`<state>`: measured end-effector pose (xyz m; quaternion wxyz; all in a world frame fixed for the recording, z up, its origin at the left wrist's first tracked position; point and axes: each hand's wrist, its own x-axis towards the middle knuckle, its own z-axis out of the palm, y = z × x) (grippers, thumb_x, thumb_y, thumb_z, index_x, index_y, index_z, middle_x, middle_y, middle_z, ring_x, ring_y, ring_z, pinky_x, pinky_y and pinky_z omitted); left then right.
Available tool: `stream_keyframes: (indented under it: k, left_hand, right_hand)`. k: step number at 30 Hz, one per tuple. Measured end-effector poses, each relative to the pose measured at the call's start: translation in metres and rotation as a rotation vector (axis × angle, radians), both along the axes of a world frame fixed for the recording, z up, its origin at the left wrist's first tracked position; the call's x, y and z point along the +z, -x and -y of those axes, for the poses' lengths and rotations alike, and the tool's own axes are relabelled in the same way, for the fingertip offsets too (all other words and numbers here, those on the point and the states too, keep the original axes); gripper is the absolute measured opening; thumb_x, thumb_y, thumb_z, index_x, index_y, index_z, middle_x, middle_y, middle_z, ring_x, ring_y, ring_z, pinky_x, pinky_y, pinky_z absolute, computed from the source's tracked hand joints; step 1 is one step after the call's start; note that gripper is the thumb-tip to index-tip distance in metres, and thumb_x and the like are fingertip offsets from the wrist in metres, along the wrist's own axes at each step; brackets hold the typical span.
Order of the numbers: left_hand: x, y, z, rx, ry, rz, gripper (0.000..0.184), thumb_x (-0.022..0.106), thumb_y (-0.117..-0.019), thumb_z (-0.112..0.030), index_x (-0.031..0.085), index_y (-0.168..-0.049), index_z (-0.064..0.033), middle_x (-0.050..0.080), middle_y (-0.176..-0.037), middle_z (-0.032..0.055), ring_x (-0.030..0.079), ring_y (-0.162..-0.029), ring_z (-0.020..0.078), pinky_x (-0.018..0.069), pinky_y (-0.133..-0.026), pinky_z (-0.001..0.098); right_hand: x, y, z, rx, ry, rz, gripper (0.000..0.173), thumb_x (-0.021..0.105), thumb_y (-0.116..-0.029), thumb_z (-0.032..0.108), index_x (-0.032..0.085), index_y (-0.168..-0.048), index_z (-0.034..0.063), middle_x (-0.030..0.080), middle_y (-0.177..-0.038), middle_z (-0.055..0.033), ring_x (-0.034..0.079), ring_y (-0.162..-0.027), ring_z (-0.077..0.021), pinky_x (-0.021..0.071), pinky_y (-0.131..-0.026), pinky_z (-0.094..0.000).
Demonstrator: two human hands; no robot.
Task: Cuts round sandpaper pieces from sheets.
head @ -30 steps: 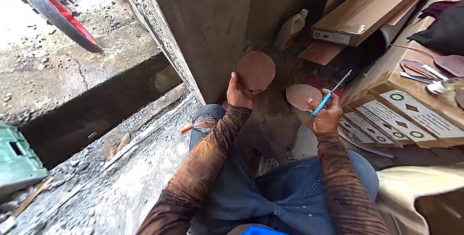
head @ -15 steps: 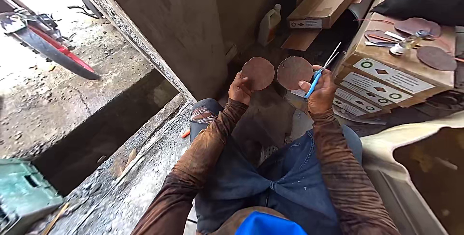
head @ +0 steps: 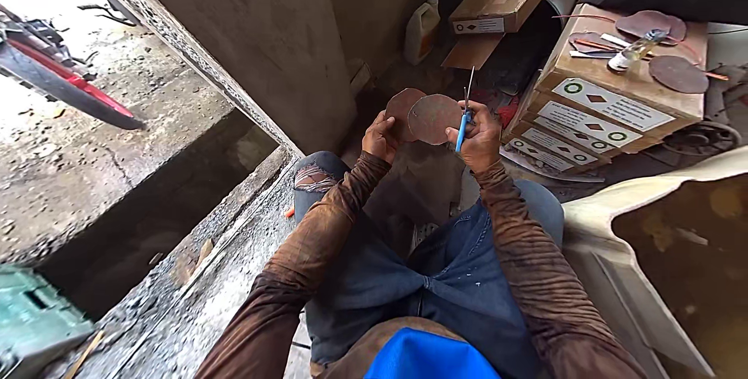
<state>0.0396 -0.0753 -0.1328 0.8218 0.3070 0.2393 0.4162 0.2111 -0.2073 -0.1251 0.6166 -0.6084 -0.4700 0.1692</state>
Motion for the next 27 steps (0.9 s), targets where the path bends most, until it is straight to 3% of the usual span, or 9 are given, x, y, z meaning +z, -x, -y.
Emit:
stream_keyframes:
  k: [4, 6, 8, 11, 13, 14, 18, 21, 27]
  left_hand:
    - [-0.006, -0.003, 0.003, -0.023, -0.051, -0.056, 0.035, 0.053, -0.0962, 0.01, 0.055, -0.129, -0.0015, 0.067, -0.109, 0.0136, 0.068, -0.09, 0.0237, 0.0605, -0.08, 0.045]
    - [-0.009, -0.005, 0.003, -0.005, -0.051, -0.068, 0.037, 0.053, -0.0952, 0.013, 0.056, -0.13, -0.0009, 0.067, -0.11, 0.0146, 0.068, -0.091, 0.0247, 0.0607, -0.08, 0.0459]
    - [-0.01, -0.006, 0.0, 0.019, -0.043, -0.053, 0.037, 0.052, -0.0951, 0.013, 0.056, -0.129, -0.001, 0.066, -0.109, 0.015, 0.068, -0.091, 0.0252, 0.0603, -0.081, 0.0463]
    - [-0.01, -0.004, -0.003, 0.02, -0.048, -0.025, 0.038, 0.052, -0.0952, 0.013, 0.054, -0.13, -0.0015, 0.065, -0.111, 0.0151, 0.068, -0.093, 0.0254, 0.0599, -0.082, 0.0464]
    - [-0.01, -0.005, -0.004, 0.012, -0.051, -0.014, 0.038, 0.052, -0.095, 0.013, 0.054, -0.13, -0.0015, 0.066, -0.111, 0.015, 0.068, -0.093, 0.0254, 0.0601, -0.082, 0.0465]
    - [-0.01, -0.005, -0.003, 0.015, -0.048, -0.014, 0.038, 0.052, -0.095, 0.014, 0.054, -0.13, -0.0016, 0.066, -0.11, 0.0152, 0.068, -0.093, 0.0254, 0.0602, -0.082, 0.0464]
    - [-0.009, -0.004, -0.002, 0.025, -0.069, -0.069, 0.041, 0.054, -0.095, 0.013, 0.053, -0.133, -0.0018, 0.067, -0.112, 0.0154, 0.069, -0.093, 0.0263, 0.0608, -0.081, 0.0472]
    - [-0.014, -0.002, 0.002, -0.036, -0.201, -0.205, 0.044, 0.056, -0.0975, 0.004, 0.053, -0.139, -0.0112, 0.067, -0.117, 0.0095, 0.069, -0.096, 0.0207, 0.0603, -0.082, 0.0425]
    - [-0.02, 0.001, -0.003, 0.016, -0.187, -0.164, 0.035, 0.054, -0.0946, 0.013, 0.058, -0.125, -0.004, 0.068, -0.108, 0.0106, 0.069, -0.092, 0.022, 0.0607, -0.081, 0.0437]
  right_hand:
    - [-0.004, 0.006, -0.005, 0.01, 0.011, 0.005, 0.073, 0.078, -0.0785, -0.006, 0.05, -0.144, 0.0121, 0.067, -0.12, -0.0122, 0.071, -0.073, -0.0171, 0.0637, -0.063, -0.033]
    - [-0.007, -0.001, -0.011, -0.063, -0.017, -0.019, 0.068, 0.081, -0.0815, 0.002, 0.05, -0.142, 0.0021, 0.067, -0.118, -0.0151, 0.073, -0.086, -0.0206, 0.0655, -0.073, -0.0362]
    - [-0.004, -0.014, -0.014, -0.175, -0.029, -0.239, 0.062, 0.076, -0.0893, 0.007, 0.045, -0.142, -0.0032, 0.069, -0.114, -0.0189, 0.075, -0.092, -0.0278, 0.066, -0.078, -0.0433]
    - [0.002, -0.038, -0.006, -0.305, 0.114, -0.631, 0.06, 0.063, -0.1011, 0.037, 0.041, -0.146, 0.0055, 0.068, -0.117, -0.0204, 0.074, -0.089, -0.0347, 0.065, -0.072, -0.0488]
    - [-0.001, -0.05, 0.002, -0.31, 0.248, -0.633, 0.067, 0.059, -0.0994, 0.055, 0.043, -0.146, 0.0102, 0.068, -0.119, -0.018, 0.073, -0.094, -0.0331, 0.0622, -0.076, -0.0494]
    - [-0.003, -0.051, 0.003, -0.303, 0.282, -0.565, 0.065, 0.06, -0.0989, 0.055, 0.047, -0.143, 0.0079, 0.07, -0.117, -0.0172, 0.073, -0.095, -0.0308, 0.0618, -0.076, -0.0483]
    - [-0.011, -0.03, 0.001, -0.129, 0.19, -0.293, 0.05, 0.076, -0.0914, 0.028, 0.058, -0.128, -0.0016, 0.073, -0.104, -0.0154, 0.074, -0.091, -0.0266, 0.0637, -0.08, -0.0455]
    - [-0.009, -0.018, -0.003, -0.092, 0.128, -0.313, 0.049, 0.08, -0.0845, 0.013, 0.059, -0.126, -0.0041, 0.071, -0.1, -0.0163, 0.072, -0.081, -0.0247, 0.0638, -0.073, -0.0426]
    - [-0.015, 0.008, -0.008, -0.043, 0.154, -0.367, 0.046, 0.079, -0.0845, 0.004, 0.06, -0.126, 0.0006, 0.072, -0.095, -0.0137, 0.07, -0.073, -0.0193, 0.0615, -0.068, -0.0361]
